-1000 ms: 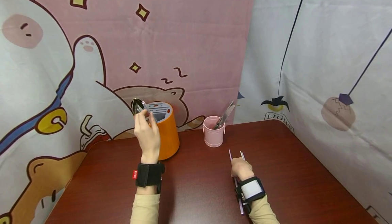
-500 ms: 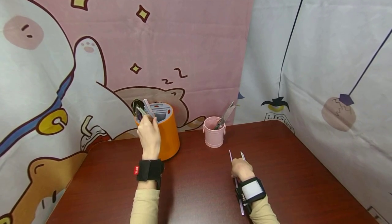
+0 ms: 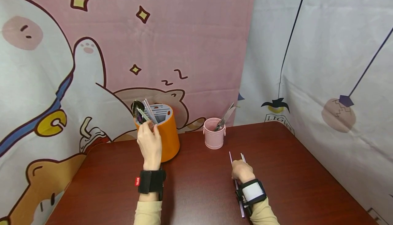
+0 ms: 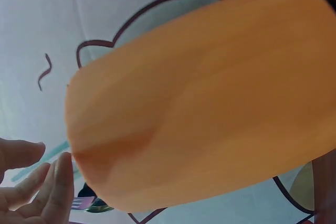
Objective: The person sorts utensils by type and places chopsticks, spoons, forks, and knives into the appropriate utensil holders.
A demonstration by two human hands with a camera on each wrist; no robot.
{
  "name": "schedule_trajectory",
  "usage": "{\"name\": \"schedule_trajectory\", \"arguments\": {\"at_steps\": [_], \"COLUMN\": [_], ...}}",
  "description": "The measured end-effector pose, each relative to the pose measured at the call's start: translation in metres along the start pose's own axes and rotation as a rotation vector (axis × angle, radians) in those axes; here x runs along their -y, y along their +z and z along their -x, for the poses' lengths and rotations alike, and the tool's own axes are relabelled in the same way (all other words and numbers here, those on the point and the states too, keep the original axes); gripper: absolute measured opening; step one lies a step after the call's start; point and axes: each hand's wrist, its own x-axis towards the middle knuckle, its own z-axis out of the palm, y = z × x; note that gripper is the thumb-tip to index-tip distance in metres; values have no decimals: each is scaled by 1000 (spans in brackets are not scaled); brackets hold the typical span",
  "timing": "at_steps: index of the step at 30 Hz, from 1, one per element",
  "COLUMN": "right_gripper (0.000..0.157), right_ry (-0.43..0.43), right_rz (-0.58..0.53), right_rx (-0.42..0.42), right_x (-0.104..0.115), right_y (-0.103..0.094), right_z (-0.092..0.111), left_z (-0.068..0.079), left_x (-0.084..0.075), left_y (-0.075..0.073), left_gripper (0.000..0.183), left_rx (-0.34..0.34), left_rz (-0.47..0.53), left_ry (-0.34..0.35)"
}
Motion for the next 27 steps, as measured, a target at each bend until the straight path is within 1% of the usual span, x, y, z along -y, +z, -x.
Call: {"name": "schedule_trajectory", "arguments": {"at_steps": [3,6,9,12,17,19,22,27], "right_gripper": [14,13,11,10,9,7,3,5], "right_ry": [-10,-15,-17,-20,-42,-55,-85,-144], "right_rz": [12,15,15,17,20,20,14,-2], "right_rx": [-1,3,12,16,0,-23,-92,-219], "right_x": [0,1,1,1,0,0,1,6], "right_y": [0,0,0,1,0,-1,-4,-13], "right_z": [1,1,1,1,1,1,3,5], "left_z": [15,30,43,54,63,65,67,73], "left_x": [-1,-1,-2,-3,-7,-8,-7,-7], "left_y": [-4,-7,-9,-9,-10,-10,-9,-5], "left_gripper": [19,19,19,19,19,20,21,21], "left_rx": [10,64,138,223,360,410,481,592], "left_rz": [-5,0,32,70,93,96,104,135], "left_ry": [18,24,23,16,-11,-20,-32,-43]}}
